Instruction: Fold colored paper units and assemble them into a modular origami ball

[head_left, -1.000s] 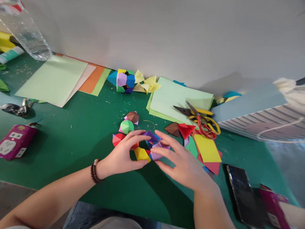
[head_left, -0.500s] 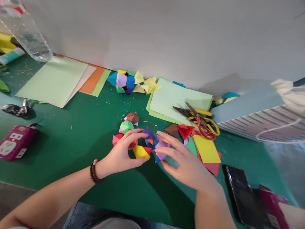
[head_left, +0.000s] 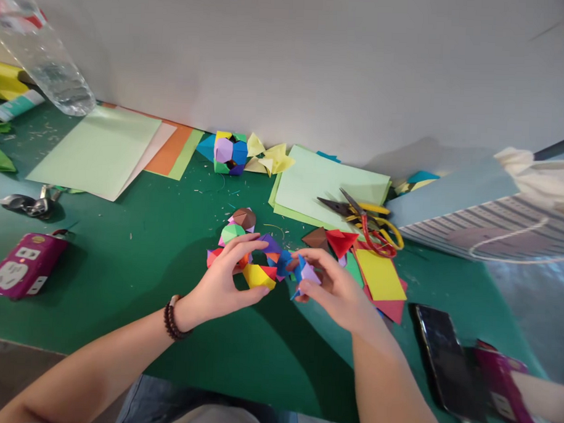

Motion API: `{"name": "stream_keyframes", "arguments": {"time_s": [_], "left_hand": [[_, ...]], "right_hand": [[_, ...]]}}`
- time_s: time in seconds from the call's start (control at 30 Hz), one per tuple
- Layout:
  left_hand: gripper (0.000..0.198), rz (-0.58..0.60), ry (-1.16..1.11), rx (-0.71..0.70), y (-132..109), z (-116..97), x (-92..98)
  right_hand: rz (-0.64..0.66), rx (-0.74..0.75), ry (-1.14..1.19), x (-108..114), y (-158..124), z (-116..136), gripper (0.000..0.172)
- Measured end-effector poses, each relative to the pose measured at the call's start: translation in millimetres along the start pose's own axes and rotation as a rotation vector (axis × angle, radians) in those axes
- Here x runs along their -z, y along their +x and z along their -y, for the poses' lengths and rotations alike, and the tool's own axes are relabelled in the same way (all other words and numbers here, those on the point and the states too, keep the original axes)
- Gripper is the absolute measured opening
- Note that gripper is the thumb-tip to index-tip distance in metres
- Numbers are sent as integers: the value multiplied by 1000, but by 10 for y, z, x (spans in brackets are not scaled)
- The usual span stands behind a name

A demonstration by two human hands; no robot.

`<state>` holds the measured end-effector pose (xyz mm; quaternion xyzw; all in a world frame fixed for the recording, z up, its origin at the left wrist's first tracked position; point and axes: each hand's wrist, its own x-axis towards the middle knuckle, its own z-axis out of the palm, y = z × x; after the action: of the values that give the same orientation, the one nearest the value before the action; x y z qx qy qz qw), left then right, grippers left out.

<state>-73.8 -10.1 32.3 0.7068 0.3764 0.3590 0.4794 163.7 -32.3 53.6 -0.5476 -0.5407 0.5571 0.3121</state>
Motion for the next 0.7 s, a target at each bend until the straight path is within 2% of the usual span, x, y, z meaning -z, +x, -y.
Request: {"name": "stream_keyframes", "arguments": {"time_s": [0.1, 0.33, 0.53, 0.7], "left_hand": [[63, -1, 38, -24, -7, 0, -4], [62, -27, 173, -134, -33, -17, -45], [60, -10, 270, -220, -49, -20, -67], [60, -6, 280, -228, -49, -11, -70]], "right_hand": [[52, -76, 6, -42, 7, -2, 50], [117, -49, 33, -79, 2, 33, 51], [61, -60, 44, -109, 10, 25, 54], [-4, -25, -90, -109, -10, 22, 55]]}}
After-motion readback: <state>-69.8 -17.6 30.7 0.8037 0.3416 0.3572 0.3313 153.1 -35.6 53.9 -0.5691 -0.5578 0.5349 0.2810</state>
